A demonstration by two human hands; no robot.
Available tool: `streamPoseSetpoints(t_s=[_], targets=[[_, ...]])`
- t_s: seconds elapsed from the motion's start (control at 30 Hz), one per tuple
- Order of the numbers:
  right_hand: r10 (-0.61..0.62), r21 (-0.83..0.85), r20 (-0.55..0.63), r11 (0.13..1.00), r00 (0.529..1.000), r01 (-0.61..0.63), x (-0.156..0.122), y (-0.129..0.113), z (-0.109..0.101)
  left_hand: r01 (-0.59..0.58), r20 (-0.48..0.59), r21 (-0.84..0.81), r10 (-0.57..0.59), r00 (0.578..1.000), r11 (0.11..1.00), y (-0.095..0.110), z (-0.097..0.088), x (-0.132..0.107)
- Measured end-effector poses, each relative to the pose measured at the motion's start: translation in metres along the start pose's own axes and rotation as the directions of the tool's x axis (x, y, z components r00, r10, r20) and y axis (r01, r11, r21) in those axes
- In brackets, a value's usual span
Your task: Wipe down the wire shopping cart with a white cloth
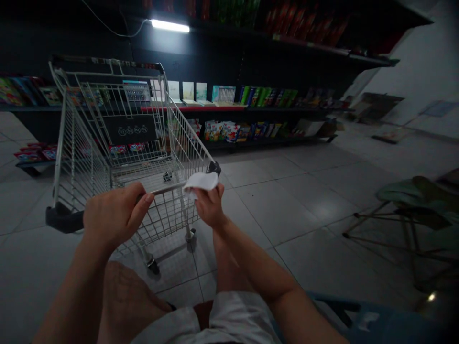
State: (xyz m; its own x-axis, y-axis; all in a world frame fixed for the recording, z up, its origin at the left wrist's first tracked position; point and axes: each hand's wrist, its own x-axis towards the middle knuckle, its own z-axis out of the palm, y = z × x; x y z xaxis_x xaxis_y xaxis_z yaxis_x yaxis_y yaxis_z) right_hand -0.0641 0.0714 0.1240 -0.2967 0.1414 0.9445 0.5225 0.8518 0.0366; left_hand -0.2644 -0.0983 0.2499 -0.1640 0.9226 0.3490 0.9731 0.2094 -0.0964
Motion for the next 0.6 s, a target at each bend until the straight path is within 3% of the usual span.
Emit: streamPoseSetpoints(t_s=[0.07,0.1,0.17,0.23,0.3,0.4,0.47,0.53,0.6], targets=[[-0.076,0.05,0.101,0.996,0.992,0.072,-0.008,0.012,0.004,0.012,0.008,0.019,-0.012,1.0,1.0,-0.003,0.0,-0.003],[-0.052,0.071,0.119,0.997,0.992,0.044,-0.009,0.018,0.005,0.021,0.019,0.021,-0.021,1.0,1.0,-0.004,-0.001,-0.004],[0.138,0.074,0.081,0.987,0.987,-0.144,-0.009,0.025,0.005,0.048,0.052,0.022,-0.049,0.997,0.999,-0.003,-0.005,-0.005],[0.353,0.066,0.0,0.934,0.936,-0.352,-0.013,0.019,0.006,0.099,0.078,0.035,-0.101,0.992,0.994,0.005,-0.009,-0.002],[0.439,0.081,0.001,0.896,0.899,-0.437,-0.025,0.004,0.01,0.137,0.075,0.034,-0.139,0.987,0.99,0.02,-0.013,0.007],[0.311,0.14,0.166,0.932,0.936,-0.335,-0.05,-0.012,0.009,0.096,0.026,-0.023,-0.095,0.995,0.995,0.048,-0.015,0.027],[0.207,0.22,0.228,0.941,0.952,-0.257,-0.056,-0.009,-0.003,0.033,0.009,-0.054,-0.033,0.999,0.998,0.064,-0.013,0.039],[0.228,0.279,0.18,0.921,0.957,-0.272,-0.041,0.004,-0.024,-0.03,0.056,-0.035,0.032,0.998,0.999,0.075,-0.008,0.048],[0.333,0.279,0.081,0.897,0.939,-0.342,-0.001,0.019,-0.049,-0.102,0.119,0.029,0.098,0.988,0.994,0.082,-0.003,0.051]])
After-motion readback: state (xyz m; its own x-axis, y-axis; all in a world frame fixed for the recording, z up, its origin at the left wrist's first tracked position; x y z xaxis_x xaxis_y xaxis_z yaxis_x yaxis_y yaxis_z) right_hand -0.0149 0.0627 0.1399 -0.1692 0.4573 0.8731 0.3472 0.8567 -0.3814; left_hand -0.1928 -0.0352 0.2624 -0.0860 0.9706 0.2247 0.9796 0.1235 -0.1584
